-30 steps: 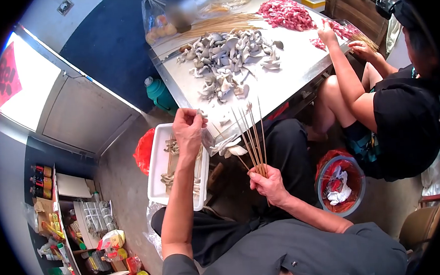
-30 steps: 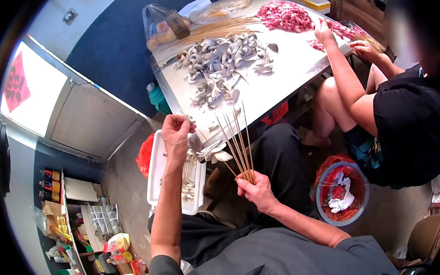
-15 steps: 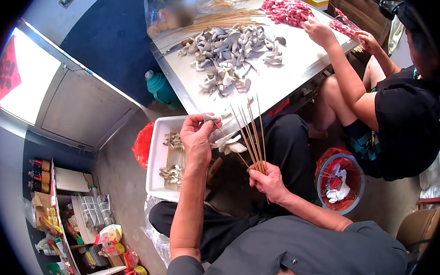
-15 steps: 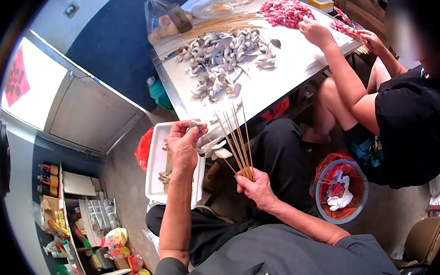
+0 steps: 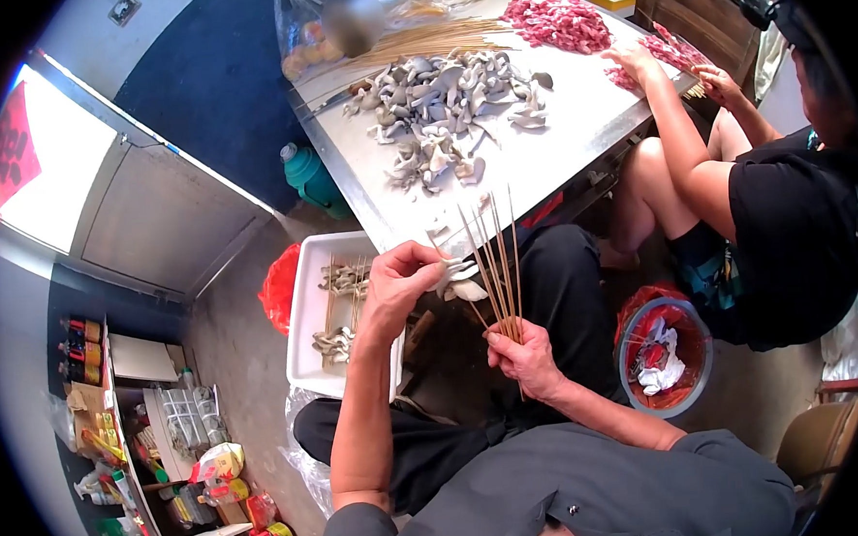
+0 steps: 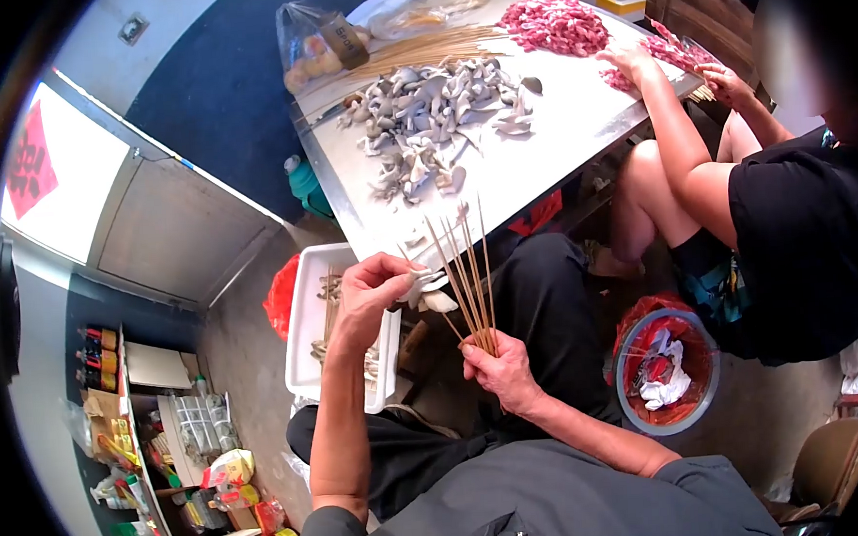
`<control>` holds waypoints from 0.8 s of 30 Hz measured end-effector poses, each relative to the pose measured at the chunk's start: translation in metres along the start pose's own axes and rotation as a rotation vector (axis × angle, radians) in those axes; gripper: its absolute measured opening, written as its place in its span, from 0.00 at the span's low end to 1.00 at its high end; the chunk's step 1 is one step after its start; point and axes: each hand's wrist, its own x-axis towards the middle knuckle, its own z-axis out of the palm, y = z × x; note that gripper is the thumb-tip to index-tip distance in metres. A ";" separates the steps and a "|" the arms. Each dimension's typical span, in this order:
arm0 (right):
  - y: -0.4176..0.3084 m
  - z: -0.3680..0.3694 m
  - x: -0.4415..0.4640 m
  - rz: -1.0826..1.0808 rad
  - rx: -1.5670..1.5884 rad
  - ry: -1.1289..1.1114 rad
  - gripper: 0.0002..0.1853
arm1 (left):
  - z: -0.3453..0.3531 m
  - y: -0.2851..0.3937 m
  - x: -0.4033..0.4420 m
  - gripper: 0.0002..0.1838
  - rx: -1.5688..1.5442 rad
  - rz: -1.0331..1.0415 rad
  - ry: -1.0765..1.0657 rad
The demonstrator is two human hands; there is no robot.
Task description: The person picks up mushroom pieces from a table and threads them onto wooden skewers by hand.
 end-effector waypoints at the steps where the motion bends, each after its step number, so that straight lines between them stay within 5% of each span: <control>1: 0.000 -0.001 0.000 -0.005 0.009 0.005 0.06 | -0.004 0.005 0.003 0.05 0.061 -0.055 -0.039; 3: -0.004 -0.002 0.003 -0.022 0.006 0.018 0.06 | -0.004 0.007 0.018 0.06 0.144 -0.032 -0.039; 8: -0.018 -0.005 0.011 -0.062 0.018 0.028 0.05 | 0.004 0.007 0.102 0.12 0.673 0.570 0.209; 15: -0.012 -0.012 0.004 -0.038 0.016 0.055 0.06 | 0.005 0.006 0.148 0.08 1.058 0.802 0.021; 20: -0.012 -0.011 0.003 -0.030 0.008 0.042 0.06 | -0.007 0.003 0.128 0.04 0.681 0.724 0.208; 22: -0.013 -0.009 0.005 -0.028 0.017 0.028 0.06 | -0.010 0.002 0.109 0.06 0.320 0.380 0.255; 24: -0.013 -0.007 0.006 -0.034 0.008 0.020 0.06 | -0.007 -0.002 0.091 0.07 0.217 0.334 0.241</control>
